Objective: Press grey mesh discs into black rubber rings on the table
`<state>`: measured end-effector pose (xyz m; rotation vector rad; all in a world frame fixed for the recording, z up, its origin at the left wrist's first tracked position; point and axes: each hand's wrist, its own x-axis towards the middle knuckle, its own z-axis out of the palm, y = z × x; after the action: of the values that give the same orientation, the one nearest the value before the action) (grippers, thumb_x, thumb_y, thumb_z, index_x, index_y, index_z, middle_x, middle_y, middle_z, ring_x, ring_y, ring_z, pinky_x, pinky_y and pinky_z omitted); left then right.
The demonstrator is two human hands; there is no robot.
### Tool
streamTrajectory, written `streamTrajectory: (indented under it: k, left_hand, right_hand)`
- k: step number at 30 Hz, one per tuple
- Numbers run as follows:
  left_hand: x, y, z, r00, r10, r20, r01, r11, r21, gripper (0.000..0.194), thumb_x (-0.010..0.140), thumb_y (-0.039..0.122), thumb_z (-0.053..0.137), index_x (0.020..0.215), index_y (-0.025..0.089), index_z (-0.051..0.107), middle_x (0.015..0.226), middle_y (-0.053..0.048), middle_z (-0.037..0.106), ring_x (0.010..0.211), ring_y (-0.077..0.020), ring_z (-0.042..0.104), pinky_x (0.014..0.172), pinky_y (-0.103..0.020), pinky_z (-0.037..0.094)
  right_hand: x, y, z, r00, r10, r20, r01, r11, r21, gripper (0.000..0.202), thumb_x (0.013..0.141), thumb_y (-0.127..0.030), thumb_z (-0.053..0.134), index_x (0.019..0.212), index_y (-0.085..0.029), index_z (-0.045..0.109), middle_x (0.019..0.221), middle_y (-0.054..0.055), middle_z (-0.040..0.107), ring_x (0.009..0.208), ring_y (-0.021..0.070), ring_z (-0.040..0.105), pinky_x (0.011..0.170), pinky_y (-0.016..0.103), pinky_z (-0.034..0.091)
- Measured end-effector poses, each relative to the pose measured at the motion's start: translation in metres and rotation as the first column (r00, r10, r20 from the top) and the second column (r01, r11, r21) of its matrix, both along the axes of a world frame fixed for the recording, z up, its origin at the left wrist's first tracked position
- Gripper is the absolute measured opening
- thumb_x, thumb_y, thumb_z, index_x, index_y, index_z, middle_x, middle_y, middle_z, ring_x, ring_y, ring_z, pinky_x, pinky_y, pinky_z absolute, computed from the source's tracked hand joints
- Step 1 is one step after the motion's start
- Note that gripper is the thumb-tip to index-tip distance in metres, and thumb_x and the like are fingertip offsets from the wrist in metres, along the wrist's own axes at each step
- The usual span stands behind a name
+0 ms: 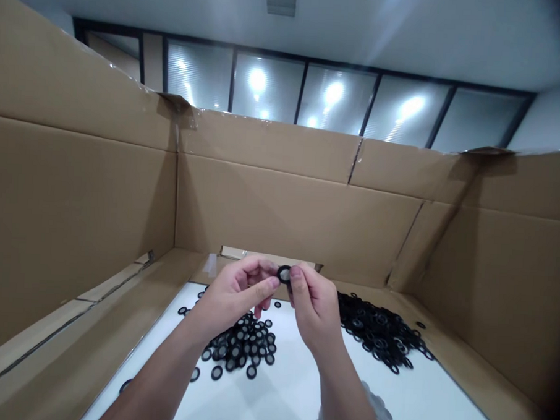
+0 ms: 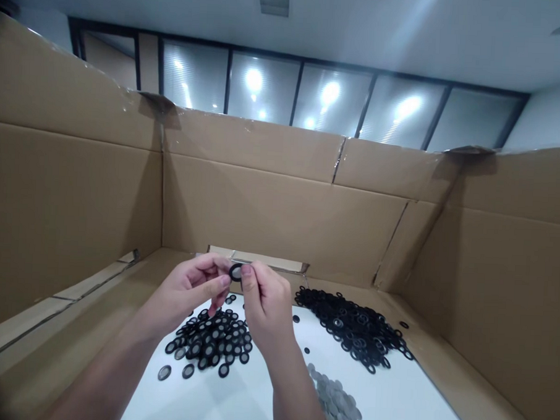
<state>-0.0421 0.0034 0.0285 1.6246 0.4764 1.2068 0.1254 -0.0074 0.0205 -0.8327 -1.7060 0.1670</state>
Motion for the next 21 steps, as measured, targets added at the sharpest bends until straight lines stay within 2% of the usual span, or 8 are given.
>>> streamTrajectory:
  k: [3, 6, 8, 11, 15, 17, 21]
  left_hand:
    - [0.0, 0.001, 0.001, 0.998, -0.06, 0.021, 0.06, 0.998, 0.0, 0.023, 0.091, 0.032, 0.067, 0.105, 0.014, 0.062, 0.076, 0.001, 0.059, 0.067, -0.0113, 0.059, 0.054, -0.021, 0.052]
    - [0.0, 0.003, 0.0, 0.999, -0.039, 0.033, 0.039, 0.999, -0.001, 0.022, 0.09, 0.032, 0.068, 0.101, 0.014, 0.061, 0.081, -0.001, 0.06, 0.072, -0.0128, 0.062, 0.057, -0.023, 0.055]
    - [-0.001, 0.004, 0.0, 0.999, 0.027, 0.04, -0.027, 1.0, 0.007, 0.019, 0.091, 0.032, 0.066, 0.099, 0.015, 0.061, 0.081, -0.001, 0.06, 0.074, -0.0141, 0.063, 0.059, -0.025, 0.056]
    - [-0.005, 0.004, 0.001, 0.99, 0.135, -0.039, -0.133, 0.99, 0.047, 0.015, 0.091, 0.029, 0.064, 0.098, 0.016, 0.061, 0.084, -0.002, 0.062, 0.076, -0.0146, 0.064, 0.063, -0.026, 0.055]
    - [-0.01, 0.001, 0.006, 0.93, 0.331, -0.161, -0.287, 0.925, 0.248, 0.006, 0.088, 0.021, 0.062, 0.089, 0.016, 0.065, 0.083, -0.002, 0.065, 0.074, -0.0134, 0.063, 0.066, -0.024, 0.052]
    - [-0.011, -0.001, 0.008, 0.908, 0.39, -0.15, -0.334, 0.893, 0.301, 0.006, 0.086, 0.019, 0.061, 0.088, 0.016, 0.066, 0.083, -0.002, 0.067, 0.075, -0.0142, 0.064, 0.067, -0.025, 0.052]
    - [-0.005, -0.005, 0.007, 0.889, 0.447, -0.102, -0.403, 0.868, 0.292, 0.011, 0.083, 0.022, 0.064, 0.091, 0.016, 0.068, 0.088, -0.005, 0.068, 0.081, -0.0168, 0.066, 0.066, -0.024, 0.053]
  right_hand:
    - [-0.003, 0.0, 0.002, 0.998, -0.056, 0.028, 0.055, 0.997, 0.054, 0.038, 0.104, -0.031, 0.04, 0.067, -0.021, 0.042, 0.06, -0.004, 0.043, 0.054, 0.0115, 0.04, 0.055, 0.026, 0.031]
    - [-0.005, -0.002, 0.004, 0.995, -0.079, 0.055, 0.074, 0.994, 0.08, 0.038, 0.104, -0.029, 0.04, 0.066, -0.021, 0.044, 0.06, -0.004, 0.046, 0.054, 0.0115, 0.043, 0.055, 0.025, 0.032]
    - [-0.004, -0.004, 0.006, 0.993, -0.066, 0.094, 0.061, 0.997, 0.056, 0.037, 0.103, -0.031, 0.042, 0.068, -0.02, 0.049, 0.061, -0.003, 0.05, 0.056, 0.012, 0.047, 0.056, 0.025, 0.035]
    - [-0.001, -0.004, 0.008, 0.984, -0.057, 0.168, 0.059, 0.998, -0.007, 0.029, 0.101, -0.035, 0.047, 0.079, -0.021, 0.059, 0.069, -0.001, 0.059, 0.06, 0.0136, 0.054, 0.056, 0.024, 0.04]
    - [0.0, -0.004, 0.008, 0.971, -0.076, 0.225, 0.082, 0.996, -0.017, 0.022, 0.098, -0.04, 0.052, 0.093, -0.022, 0.064, 0.078, 0.001, 0.067, 0.063, 0.015, 0.06, 0.053, 0.023, 0.046]
    - [-0.002, -0.004, 0.008, 0.967, -0.094, 0.235, 0.096, 0.995, 0.001, 0.023, 0.098, -0.041, 0.052, 0.091, -0.023, 0.065, 0.075, 0.0, 0.067, 0.058, 0.0146, 0.059, 0.05, 0.023, 0.047]
    - [-0.007, -0.005, 0.002, 0.973, -0.105, 0.207, 0.105, 0.994, 0.01, 0.026, 0.095, -0.045, 0.053, 0.084, -0.024, 0.064, 0.066, -0.001, 0.067, 0.051, 0.0145, 0.061, 0.044, 0.021, 0.048]
